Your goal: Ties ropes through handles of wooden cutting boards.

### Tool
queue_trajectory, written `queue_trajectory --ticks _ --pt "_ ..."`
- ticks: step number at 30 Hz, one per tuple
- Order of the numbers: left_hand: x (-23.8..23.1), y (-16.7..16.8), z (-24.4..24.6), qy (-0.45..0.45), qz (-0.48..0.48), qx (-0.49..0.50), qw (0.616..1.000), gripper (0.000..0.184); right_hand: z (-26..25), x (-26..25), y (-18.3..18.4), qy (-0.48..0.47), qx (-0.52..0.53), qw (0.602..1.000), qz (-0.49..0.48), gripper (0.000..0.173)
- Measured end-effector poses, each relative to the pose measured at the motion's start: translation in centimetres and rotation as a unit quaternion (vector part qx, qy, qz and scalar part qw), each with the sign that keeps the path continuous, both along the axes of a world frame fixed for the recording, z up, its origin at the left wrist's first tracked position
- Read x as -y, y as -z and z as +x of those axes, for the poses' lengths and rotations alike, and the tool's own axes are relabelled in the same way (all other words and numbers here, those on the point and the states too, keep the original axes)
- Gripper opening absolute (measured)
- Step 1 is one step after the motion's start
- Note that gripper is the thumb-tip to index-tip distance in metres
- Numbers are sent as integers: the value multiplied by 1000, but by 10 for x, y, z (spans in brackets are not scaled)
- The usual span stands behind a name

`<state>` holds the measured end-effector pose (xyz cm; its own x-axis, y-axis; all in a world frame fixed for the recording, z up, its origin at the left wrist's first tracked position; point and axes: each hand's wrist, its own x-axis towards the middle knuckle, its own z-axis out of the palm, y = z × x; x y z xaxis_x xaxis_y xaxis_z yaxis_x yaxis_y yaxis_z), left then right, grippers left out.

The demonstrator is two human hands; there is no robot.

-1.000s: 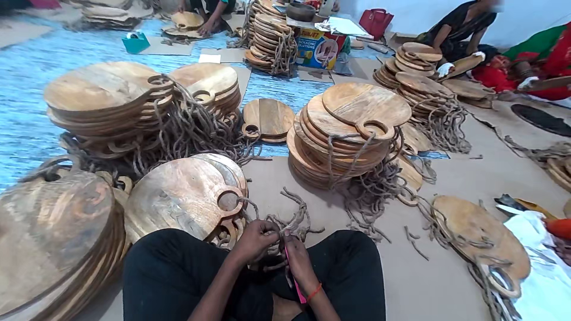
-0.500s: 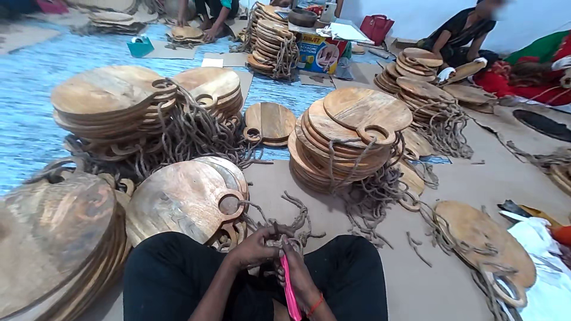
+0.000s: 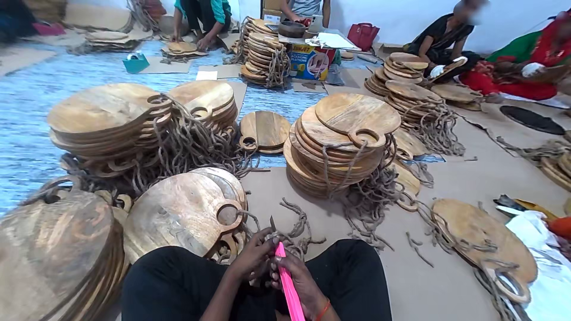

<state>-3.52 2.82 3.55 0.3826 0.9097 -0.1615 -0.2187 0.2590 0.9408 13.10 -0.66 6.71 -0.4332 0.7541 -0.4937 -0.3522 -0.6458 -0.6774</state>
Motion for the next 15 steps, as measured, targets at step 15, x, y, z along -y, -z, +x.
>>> queue_trajectory --ticks 15 --pt "4 6 30 -219 -91 -141 961 58 -35 9 -6 36 75 989 -120 29"
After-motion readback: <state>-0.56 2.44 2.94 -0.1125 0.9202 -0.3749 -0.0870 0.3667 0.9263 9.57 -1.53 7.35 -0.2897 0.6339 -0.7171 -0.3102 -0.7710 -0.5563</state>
